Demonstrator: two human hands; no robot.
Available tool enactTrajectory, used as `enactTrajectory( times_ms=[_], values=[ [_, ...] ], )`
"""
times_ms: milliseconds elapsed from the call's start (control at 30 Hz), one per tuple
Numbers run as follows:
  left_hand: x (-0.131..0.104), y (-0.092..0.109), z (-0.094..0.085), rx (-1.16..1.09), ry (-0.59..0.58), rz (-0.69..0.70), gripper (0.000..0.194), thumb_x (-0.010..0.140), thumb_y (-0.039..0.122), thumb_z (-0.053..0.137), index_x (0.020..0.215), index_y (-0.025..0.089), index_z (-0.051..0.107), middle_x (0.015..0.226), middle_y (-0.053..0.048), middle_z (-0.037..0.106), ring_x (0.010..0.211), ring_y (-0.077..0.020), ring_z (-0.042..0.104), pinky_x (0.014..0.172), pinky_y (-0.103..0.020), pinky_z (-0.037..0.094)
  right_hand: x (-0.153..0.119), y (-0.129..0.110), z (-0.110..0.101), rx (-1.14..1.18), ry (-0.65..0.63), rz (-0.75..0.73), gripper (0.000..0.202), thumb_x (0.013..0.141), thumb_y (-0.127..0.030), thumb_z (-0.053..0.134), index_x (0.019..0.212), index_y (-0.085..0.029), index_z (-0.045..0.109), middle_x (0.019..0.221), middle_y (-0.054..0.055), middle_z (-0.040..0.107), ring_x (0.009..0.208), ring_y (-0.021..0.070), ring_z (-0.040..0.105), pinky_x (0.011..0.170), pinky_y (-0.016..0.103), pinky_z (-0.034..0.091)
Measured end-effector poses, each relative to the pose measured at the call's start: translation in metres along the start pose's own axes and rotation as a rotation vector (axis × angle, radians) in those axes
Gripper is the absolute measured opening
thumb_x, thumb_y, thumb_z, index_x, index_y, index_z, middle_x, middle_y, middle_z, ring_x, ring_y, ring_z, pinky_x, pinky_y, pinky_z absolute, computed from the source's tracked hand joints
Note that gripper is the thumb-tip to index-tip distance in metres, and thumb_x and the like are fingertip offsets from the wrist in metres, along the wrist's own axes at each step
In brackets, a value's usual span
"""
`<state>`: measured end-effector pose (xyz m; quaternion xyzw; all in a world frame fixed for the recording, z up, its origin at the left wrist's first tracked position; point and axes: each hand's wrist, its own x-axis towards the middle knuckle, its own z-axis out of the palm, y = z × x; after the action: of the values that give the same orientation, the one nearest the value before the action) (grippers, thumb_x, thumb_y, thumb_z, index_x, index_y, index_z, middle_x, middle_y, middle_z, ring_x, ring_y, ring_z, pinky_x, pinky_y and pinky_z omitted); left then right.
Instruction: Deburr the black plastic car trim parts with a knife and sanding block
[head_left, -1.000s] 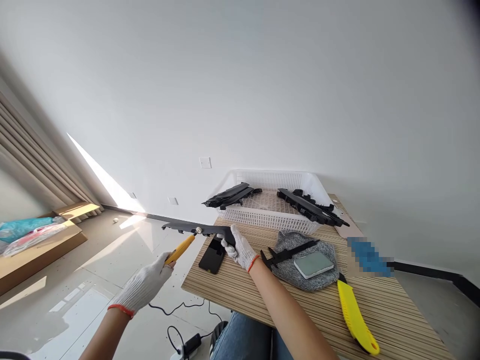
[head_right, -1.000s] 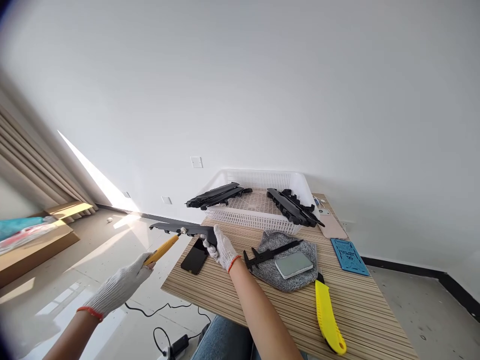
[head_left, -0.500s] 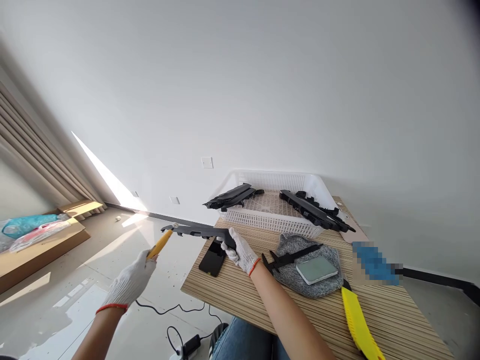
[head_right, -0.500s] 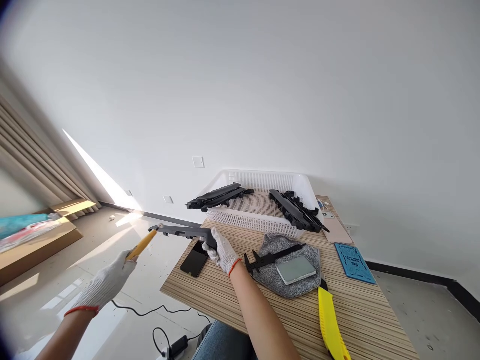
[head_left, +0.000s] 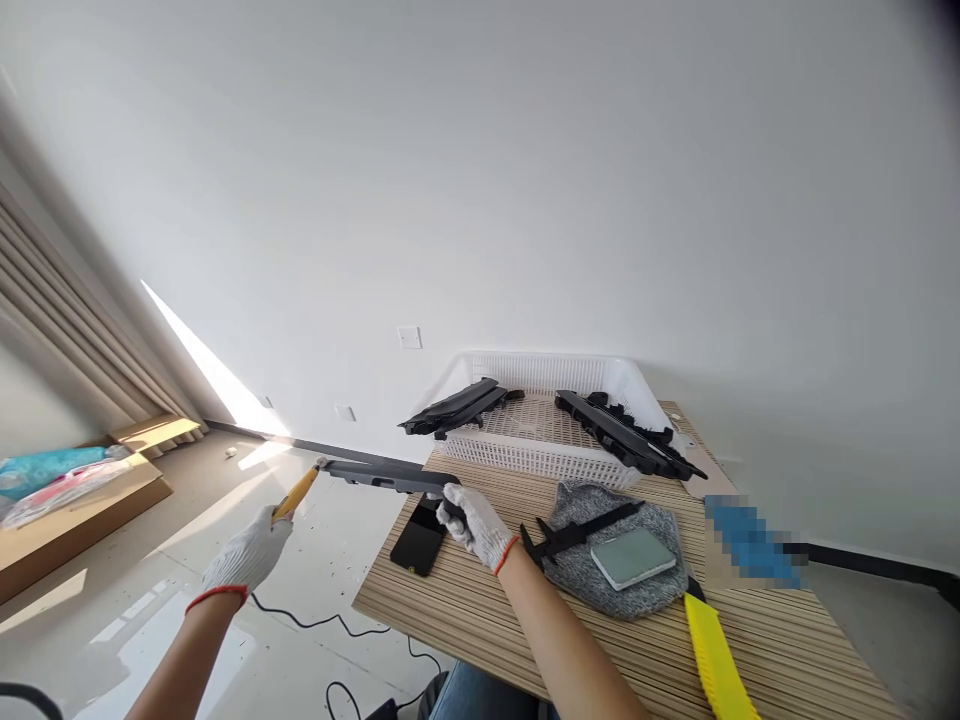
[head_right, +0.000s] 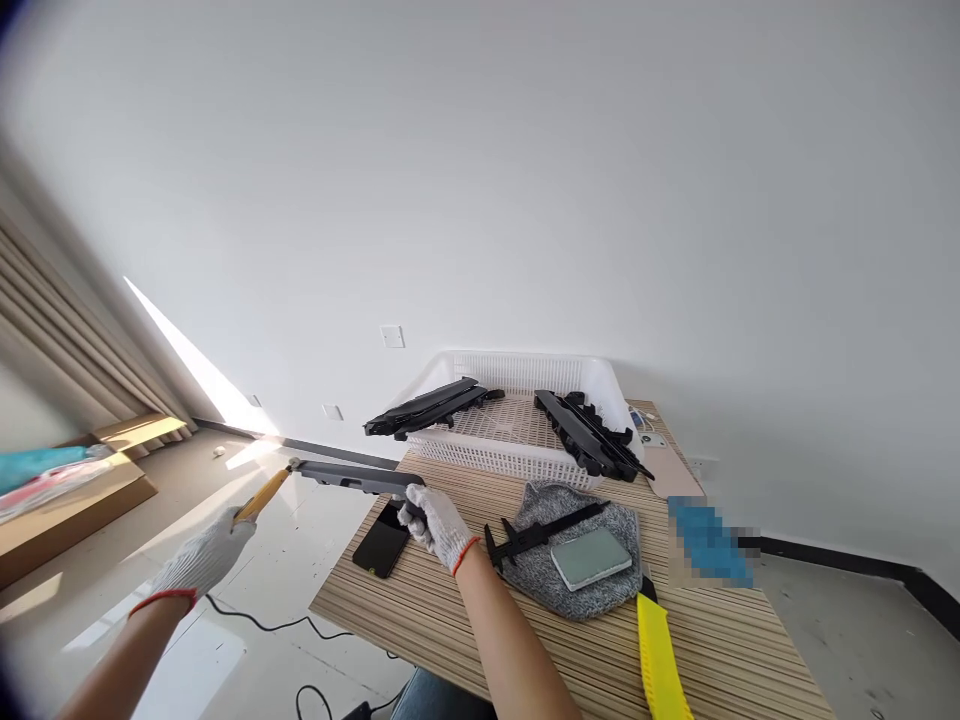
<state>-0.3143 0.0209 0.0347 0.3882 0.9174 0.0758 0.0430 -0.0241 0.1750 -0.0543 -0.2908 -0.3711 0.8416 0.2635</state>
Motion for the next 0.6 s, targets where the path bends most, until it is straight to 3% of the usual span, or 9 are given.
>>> enactTrajectory(
  times_ms=[167, 400, 600],
  values=[
    [-0.019, 0.017, 0.008, -0.051, -0.082, -0.015, 0.053, 0.097, 0.050, 0.027, 0.128, 0.019, 0.056, 0.076, -0.008, 0.067, 0.071, -0.0267, 0.070, 0.068, -0.036, 0.050, -0.003, -0.003, 0.002, -0.027, 0.019, 0.015, 0.029, 0.089, -0.044, 0.062, 0.078, -0.018, 0.055, 0.062, -0.003, 0.060, 0.038, 0.0030, 0.033, 0.037, 0.018, 0.010],
    [-0.064, 0.057, 0.000, -0.077, -0.169, 0.051, 0.047, 0.098, 0.048, 0.024, 0.125, 0.025, 0.055, 0.076, -0.004, 0.065, 0.070, -0.0248, 0.068, 0.070, -0.036, 0.049, -0.001, -0.003, 0.003, -0.015, -0.004, -0.008, 0.024, 0.092, -0.036, 0.059, 0.076, -0.018, 0.055, 0.061, -0.003, 0.058, 0.040, 0.0036, 0.036, 0.036, 0.017, 0.014],
    [-0.083, 0.073, -0.005, -0.088, -0.266, 0.206, 0.050, 0.097, 0.051, 0.026, 0.132, 0.027, 0.052, 0.082, -0.004, 0.068, 0.071, -0.0257, 0.067, 0.069, -0.037, 0.049, -0.002, -0.006, 0.004, 0.003, -0.001, 0.010, 0.025, 0.091, -0.038, 0.063, 0.077, -0.018, 0.055, 0.065, -0.002, 0.061, 0.041, 0.0036, 0.036, 0.037, 0.017, 0.014]
  ],
)
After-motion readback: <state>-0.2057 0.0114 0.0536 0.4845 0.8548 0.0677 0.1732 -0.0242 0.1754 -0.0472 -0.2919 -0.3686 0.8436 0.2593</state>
